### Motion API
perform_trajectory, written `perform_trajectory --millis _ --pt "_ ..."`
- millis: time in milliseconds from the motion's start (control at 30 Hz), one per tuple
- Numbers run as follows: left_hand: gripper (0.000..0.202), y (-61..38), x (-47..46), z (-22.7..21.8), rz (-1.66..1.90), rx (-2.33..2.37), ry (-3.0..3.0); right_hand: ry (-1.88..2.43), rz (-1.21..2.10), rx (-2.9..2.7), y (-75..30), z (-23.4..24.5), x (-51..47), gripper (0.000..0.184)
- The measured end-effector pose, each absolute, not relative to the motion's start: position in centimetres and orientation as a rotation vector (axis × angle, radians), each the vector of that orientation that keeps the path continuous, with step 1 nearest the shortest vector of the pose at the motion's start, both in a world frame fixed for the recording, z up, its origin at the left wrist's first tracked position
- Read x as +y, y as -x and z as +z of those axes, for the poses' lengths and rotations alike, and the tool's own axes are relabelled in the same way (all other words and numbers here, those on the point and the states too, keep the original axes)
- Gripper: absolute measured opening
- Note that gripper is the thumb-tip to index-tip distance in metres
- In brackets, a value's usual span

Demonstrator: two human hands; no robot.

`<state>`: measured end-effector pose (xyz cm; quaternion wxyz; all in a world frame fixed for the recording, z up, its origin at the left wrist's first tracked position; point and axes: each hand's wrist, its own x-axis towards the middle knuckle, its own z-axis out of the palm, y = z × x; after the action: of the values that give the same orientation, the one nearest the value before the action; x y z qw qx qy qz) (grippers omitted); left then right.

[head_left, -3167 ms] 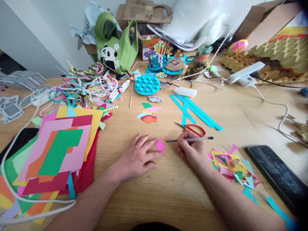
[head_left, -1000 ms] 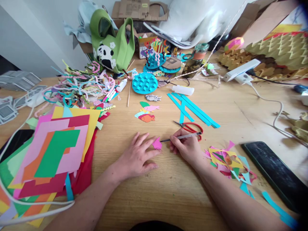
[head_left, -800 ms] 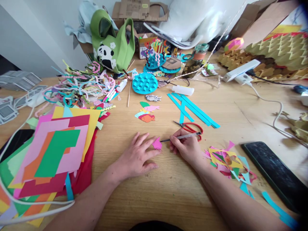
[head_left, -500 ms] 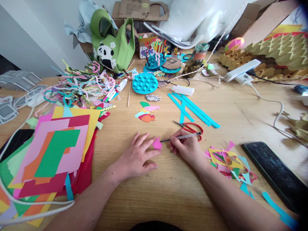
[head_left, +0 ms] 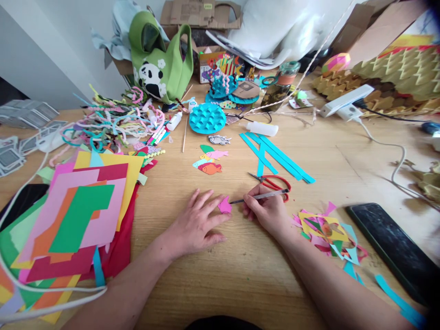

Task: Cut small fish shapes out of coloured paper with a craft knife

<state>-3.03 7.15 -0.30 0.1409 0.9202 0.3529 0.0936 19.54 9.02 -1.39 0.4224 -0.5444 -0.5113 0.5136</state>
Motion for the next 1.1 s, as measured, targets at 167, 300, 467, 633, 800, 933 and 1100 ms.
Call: perform_trajectory --millis 167,300,467,633,800,933,1100 --pt "0.048 3.02 7.16 -0.34 0.279 1.016 -2.656 1.364 1.274 -1.274 -19.46 -1.34 9.02 0.031" --pt "0.048 3.03 7.16 -0.41 0.288 1.015 -2.645 1.360 1.275 -1.289 -19.47 -1.55 9.01 0.030" --pt "0.049 3.05 7.18 -0.42 0.289 1.008 -2.649 1.364 1.289 -1.269 -19.44 -1.32 9.02 0.030" --pt "0.049 3.05 7.20 -0.41 0.294 1.006 -2.648 1.378 1.283 -1.269 -19.39 -1.09 9.03 0.032" --pt "0.050 3.07 7.22 -0.44 0.278 1.004 -2.651 1.382 1.284 -1.277 -19.37 -1.22 9.01 0.029" --pt "0.049 3.04 7.19 -0.42 0.281 1.015 -2.648 1.380 1.298 -1.259 -19.31 -1.08 9.00 0.028" --pt "0.048 3.08 7.16 -0.43 0.289 1.009 -2.644 1.386 1.281 -1.270 -19.27 -1.04 9.03 0.029"
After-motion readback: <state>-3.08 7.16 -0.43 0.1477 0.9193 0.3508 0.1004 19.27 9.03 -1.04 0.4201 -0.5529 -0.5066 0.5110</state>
